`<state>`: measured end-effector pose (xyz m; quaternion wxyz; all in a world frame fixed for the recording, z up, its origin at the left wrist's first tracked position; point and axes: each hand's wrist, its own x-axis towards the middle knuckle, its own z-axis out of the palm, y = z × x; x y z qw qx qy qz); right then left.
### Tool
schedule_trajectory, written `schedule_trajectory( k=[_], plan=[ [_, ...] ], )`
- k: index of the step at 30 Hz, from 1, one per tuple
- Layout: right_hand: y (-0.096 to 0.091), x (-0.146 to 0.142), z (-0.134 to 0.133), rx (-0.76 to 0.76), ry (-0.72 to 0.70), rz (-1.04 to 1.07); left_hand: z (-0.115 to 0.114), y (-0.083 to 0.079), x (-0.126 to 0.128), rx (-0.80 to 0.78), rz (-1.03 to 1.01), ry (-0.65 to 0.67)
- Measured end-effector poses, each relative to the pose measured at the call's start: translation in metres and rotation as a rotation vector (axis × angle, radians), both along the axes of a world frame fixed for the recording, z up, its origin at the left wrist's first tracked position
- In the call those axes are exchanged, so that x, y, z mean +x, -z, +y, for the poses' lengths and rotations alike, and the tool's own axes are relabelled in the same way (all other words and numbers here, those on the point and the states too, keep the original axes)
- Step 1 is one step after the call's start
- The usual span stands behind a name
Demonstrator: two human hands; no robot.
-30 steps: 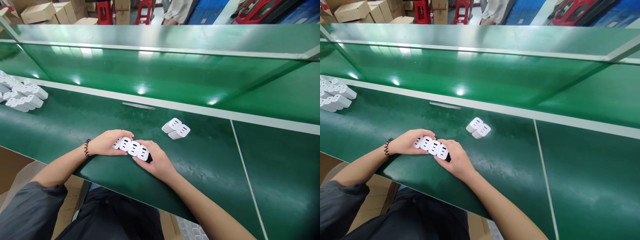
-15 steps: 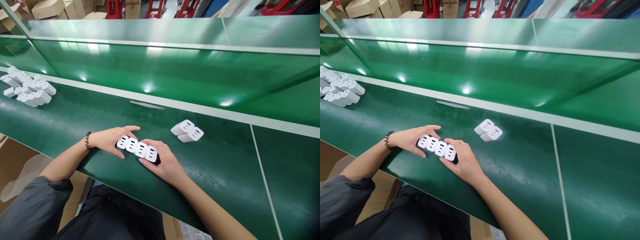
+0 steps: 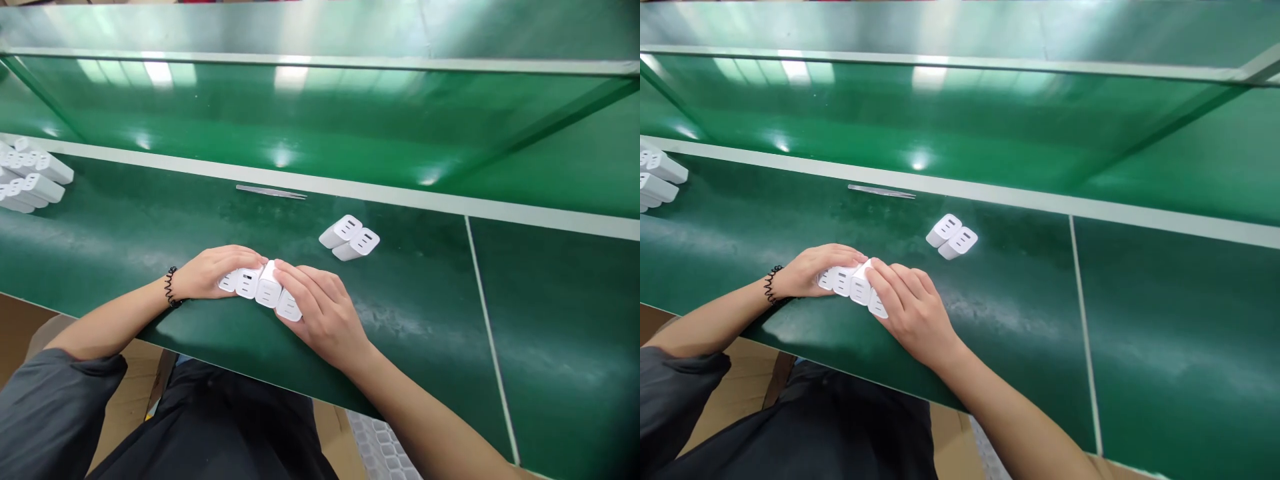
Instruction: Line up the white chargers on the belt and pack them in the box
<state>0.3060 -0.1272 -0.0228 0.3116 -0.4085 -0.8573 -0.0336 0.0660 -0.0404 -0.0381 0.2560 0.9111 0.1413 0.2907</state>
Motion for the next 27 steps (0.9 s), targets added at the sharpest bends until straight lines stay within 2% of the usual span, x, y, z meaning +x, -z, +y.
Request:
schedule_trajectory(
  k=[6,17,27],
  plan=[
    [-0.002,-0.001,-0.001,-0.001,0.007,-0.006,0.0,-0.004,0.002,0.0,0.018,-0.001],
    [0.0,-0.002,0.001,-0.026,0.008,0.037,0.0,-0.003,0.0,-0.062,0.087,-0.036],
    [0.009,-0.003,0.006,-0.134,-0.031,0.167,-0.002,-0.01,0.0,-0.149,0.174,-0.091]
  ],
)
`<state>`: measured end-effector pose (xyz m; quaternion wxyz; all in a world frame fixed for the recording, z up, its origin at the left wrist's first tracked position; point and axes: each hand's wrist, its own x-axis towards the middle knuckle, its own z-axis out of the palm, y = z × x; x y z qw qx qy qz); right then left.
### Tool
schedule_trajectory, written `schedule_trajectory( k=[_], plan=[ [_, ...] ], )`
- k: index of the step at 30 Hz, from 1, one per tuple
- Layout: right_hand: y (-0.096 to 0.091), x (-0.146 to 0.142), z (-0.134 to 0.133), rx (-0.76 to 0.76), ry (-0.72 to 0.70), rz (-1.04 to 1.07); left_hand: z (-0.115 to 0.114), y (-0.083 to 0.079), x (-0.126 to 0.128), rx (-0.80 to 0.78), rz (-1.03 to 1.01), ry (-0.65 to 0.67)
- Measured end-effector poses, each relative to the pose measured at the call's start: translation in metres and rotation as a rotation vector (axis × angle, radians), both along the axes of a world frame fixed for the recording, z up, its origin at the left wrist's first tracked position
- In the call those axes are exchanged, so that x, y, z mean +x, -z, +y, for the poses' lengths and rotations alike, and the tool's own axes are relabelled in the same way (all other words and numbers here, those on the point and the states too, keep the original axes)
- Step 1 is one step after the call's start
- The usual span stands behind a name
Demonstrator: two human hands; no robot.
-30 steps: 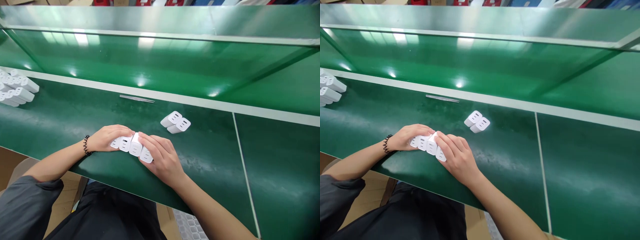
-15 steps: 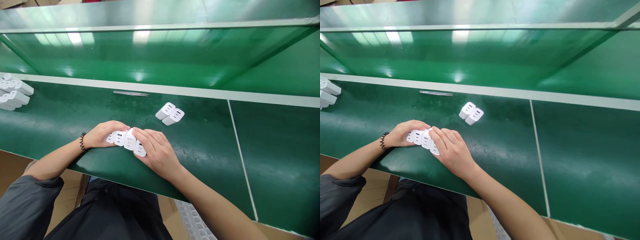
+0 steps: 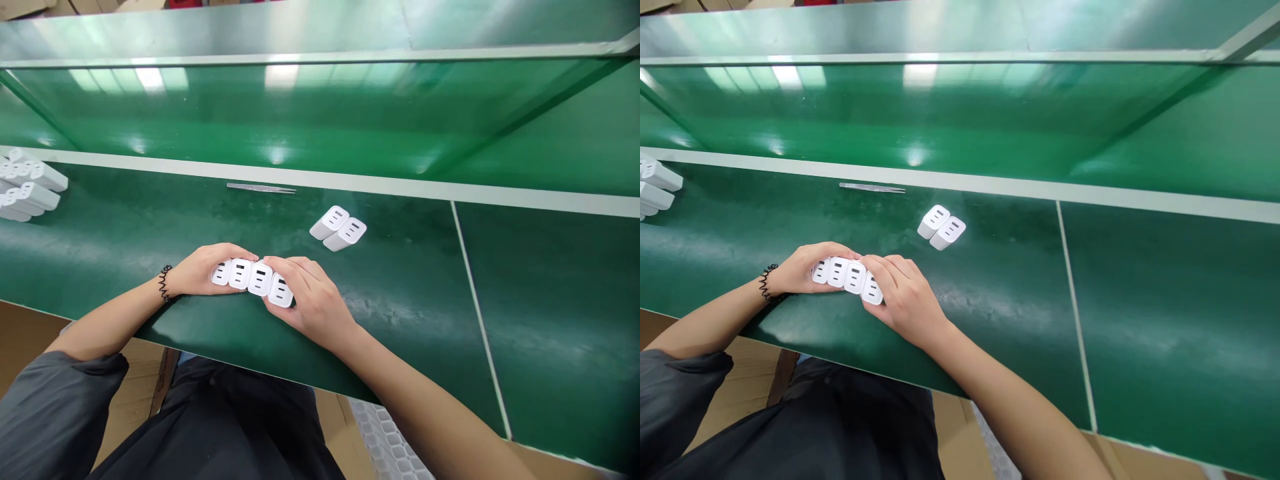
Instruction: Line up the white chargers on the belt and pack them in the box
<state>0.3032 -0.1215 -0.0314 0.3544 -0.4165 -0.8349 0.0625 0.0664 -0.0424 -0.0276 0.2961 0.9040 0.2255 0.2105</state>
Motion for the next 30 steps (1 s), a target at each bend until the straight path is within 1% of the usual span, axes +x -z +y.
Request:
schedule_trajectory(
  k=[3,13,15,22,26,30],
  plan=[
    [0.001,0.0,0.001,-0.055,-0.017,0.057,-0.002,-0.003,0.0,-0.036,0.03,-0.03],
    [0.003,0.001,0.003,-0.311,-0.041,0.19,-0.006,-0.011,-0.005,-0.196,0.117,-0.092],
    [0.004,0.001,0.003,-0.331,-0.043,0.199,-0.006,-0.011,-0.005,-0.198,0.102,-0.095],
    [0.008,0.0,0.005,-0.362,-0.044,0.203,-0.005,-0.012,-0.003,-0.134,0.083,-0.068],
    [0.009,0.0,0.005,-0.345,-0.053,0.209,-0.005,-0.011,-0.003,-0.146,0.082,-0.07],
    [0.013,-0.001,0.006,-0.38,-0.039,0.187,-0.004,-0.007,-0.003,-0.181,0.105,-0.067]
  ],
)
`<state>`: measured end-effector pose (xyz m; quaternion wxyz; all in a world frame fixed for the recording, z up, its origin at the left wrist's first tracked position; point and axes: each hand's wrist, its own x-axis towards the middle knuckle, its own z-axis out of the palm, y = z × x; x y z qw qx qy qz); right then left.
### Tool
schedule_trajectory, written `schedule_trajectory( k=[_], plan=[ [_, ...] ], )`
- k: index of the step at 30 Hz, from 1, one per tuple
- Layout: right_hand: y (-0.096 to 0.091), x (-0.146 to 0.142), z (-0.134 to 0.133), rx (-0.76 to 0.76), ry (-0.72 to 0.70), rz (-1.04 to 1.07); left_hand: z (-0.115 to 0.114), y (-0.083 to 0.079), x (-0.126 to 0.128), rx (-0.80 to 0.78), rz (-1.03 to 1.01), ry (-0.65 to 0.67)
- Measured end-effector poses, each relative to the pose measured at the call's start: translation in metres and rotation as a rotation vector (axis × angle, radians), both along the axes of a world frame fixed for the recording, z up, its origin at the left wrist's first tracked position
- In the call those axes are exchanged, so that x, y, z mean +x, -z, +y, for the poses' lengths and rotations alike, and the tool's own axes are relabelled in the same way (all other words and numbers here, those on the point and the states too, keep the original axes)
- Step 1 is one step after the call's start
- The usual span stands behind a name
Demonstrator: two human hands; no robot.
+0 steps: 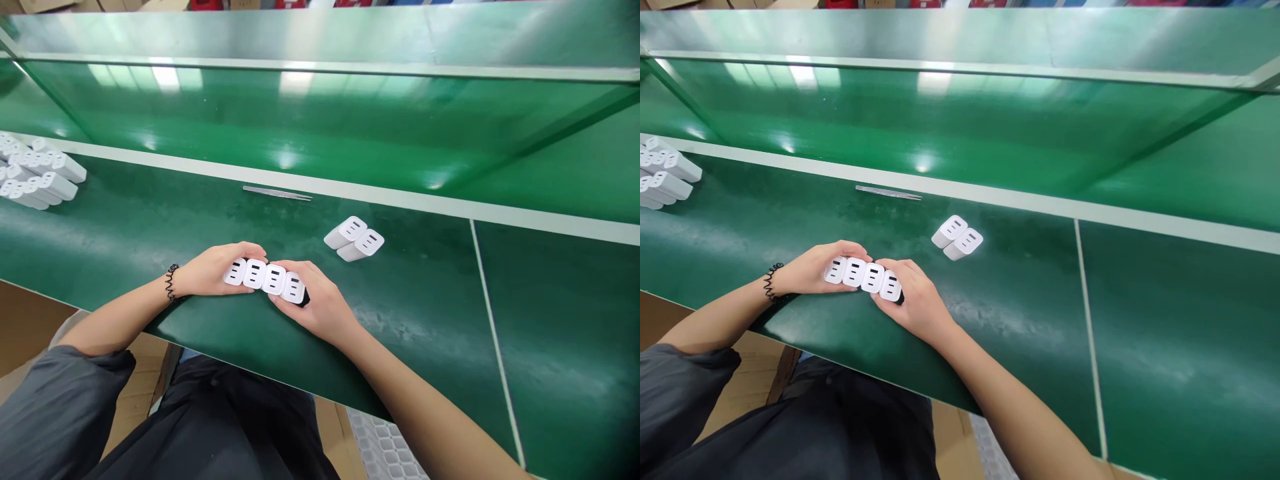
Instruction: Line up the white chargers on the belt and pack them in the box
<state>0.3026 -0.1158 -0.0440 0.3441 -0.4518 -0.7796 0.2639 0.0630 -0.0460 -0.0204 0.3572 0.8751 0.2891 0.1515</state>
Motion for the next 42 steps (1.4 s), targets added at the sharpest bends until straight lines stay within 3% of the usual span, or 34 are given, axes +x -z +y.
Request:
schedule_trajectory(
  k=[4,9,14,17,20,24,29,36,42],
  plan=[
    [0.002,0.001,0.001,-0.04,-0.007,-0.059,0.004,0.001,-0.003,-0.05,0.04,0.015],
    [-0.003,0.013,0.006,-0.147,-0.114,-0.119,0.015,-0.006,-0.018,-0.121,0.009,0.153],
    [-0.003,0.027,0.012,-0.251,-0.183,-0.087,0.016,-0.014,-0.027,-0.082,-0.001,0.189],
    [0.001,0.027,0.015,-0.251,-0.16,-0.087,0.004,-0.012,-0.015,0.07,0.028,0.107],
    [0.005,0.021,0.015,-0.219,-0.124,-0.071,-0.01,-0.003,0.005,0.32,0.051,-0.009],
    [0.008,0.014,0.014,-0.219,-0.092,-0.031,-0.021,0.006,0.025,0.599,0.114,-0.051],
    [0.01,0.01,0.01,-0.148,-0.127,-0.023,-0.026,0.007,0.03,0.723,0.314,-0.044],
    [0.005,0.0,0.002,-0.176,-0.161,-0.093,-0.04,0.004,0.027,0.658,0.325,-0.09],
    [-0.015,-0.012,-0.004,-0.143,-0.201,0.046,-0.049,-0.008,0.005,0.184,0.002,-0.332]
  ],
)
